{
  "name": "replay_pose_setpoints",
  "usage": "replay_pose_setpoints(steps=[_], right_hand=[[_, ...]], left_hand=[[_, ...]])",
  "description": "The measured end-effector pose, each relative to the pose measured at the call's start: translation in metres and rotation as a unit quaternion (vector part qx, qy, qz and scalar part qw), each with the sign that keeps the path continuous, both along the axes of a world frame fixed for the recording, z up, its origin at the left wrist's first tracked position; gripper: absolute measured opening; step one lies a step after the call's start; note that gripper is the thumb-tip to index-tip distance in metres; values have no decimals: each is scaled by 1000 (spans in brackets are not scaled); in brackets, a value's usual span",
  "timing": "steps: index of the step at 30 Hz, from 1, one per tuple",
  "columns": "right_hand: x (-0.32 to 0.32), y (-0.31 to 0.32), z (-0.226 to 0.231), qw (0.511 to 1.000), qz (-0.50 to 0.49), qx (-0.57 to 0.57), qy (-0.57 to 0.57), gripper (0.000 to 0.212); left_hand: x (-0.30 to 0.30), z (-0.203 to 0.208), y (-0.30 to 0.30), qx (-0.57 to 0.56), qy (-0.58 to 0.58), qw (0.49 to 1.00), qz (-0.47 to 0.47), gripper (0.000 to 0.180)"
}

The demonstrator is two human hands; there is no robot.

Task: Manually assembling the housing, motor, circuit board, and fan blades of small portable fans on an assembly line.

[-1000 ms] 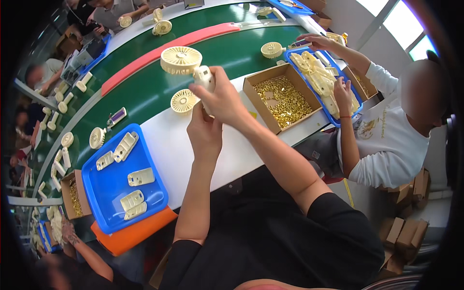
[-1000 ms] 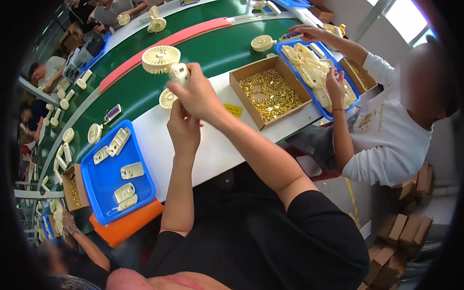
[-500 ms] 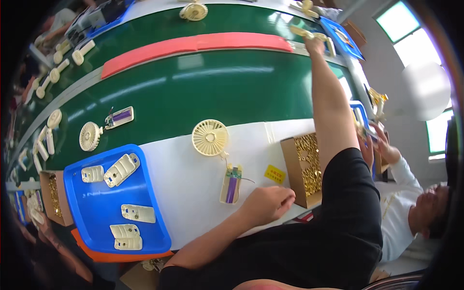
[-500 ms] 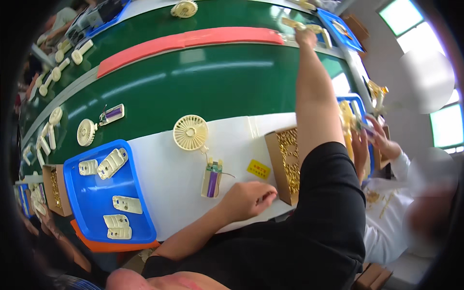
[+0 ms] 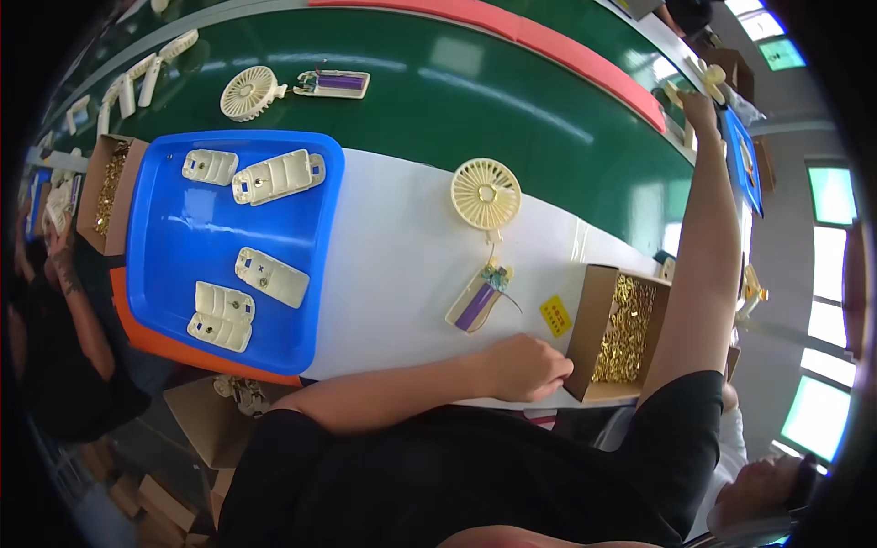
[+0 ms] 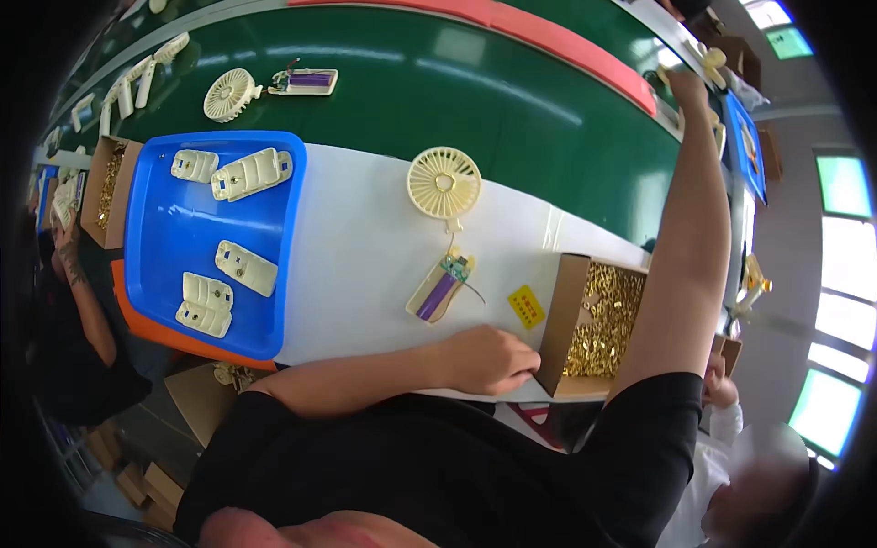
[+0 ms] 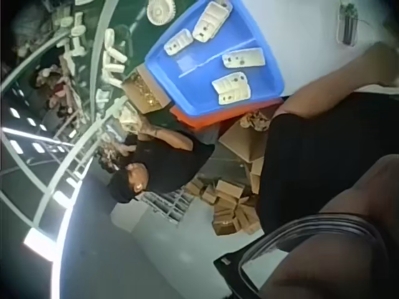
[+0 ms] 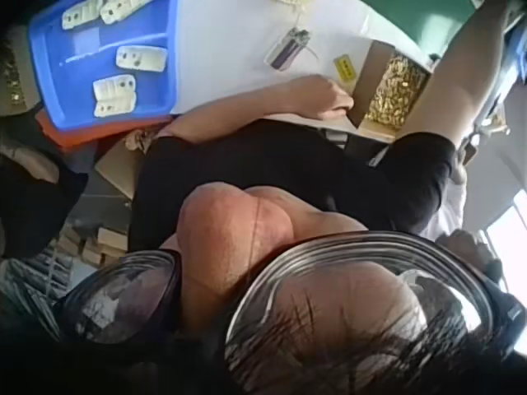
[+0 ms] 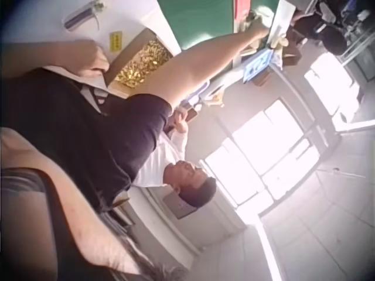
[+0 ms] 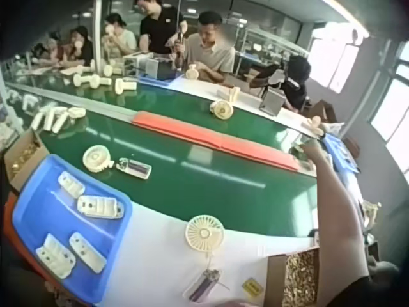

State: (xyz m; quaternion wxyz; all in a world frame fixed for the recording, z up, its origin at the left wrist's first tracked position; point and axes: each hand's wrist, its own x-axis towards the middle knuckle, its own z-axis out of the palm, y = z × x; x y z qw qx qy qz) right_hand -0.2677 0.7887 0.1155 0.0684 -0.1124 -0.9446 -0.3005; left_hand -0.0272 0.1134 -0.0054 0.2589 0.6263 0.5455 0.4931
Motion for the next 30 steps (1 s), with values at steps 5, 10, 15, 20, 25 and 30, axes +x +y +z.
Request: replay_pose_setpoints(steps=[5, 10, 15, 20, 25, 30], right_hand=[[10, -383, -16, 788, -71, -610, 46, 48], [158, -585, -15, 846, -50, -531, 16, 43], [251, -594, -76, 819, -95, -545, 153, 30], [272, -600, -131, 782, -65, -564, 257, 21], [273, -614, -142, 669, -25, -675, 310, 16], [286, -604, -127, 575, 19, -737, 355, 15]], left_hand=[[-22, 6, -16, -53, 18, 994, 91, 12], [-36, 25, -74, -65, -53, 969, 233, 22], [-44, 26, -109, -116, 103, 860, 486, 42], [-45, 22, -71, -239, 171, 844, 449, 51], [-60, 19, -76, -317, 69, 848, 419, 49], [-58, 4, -75, -213, -216, 896, 325, 43]])
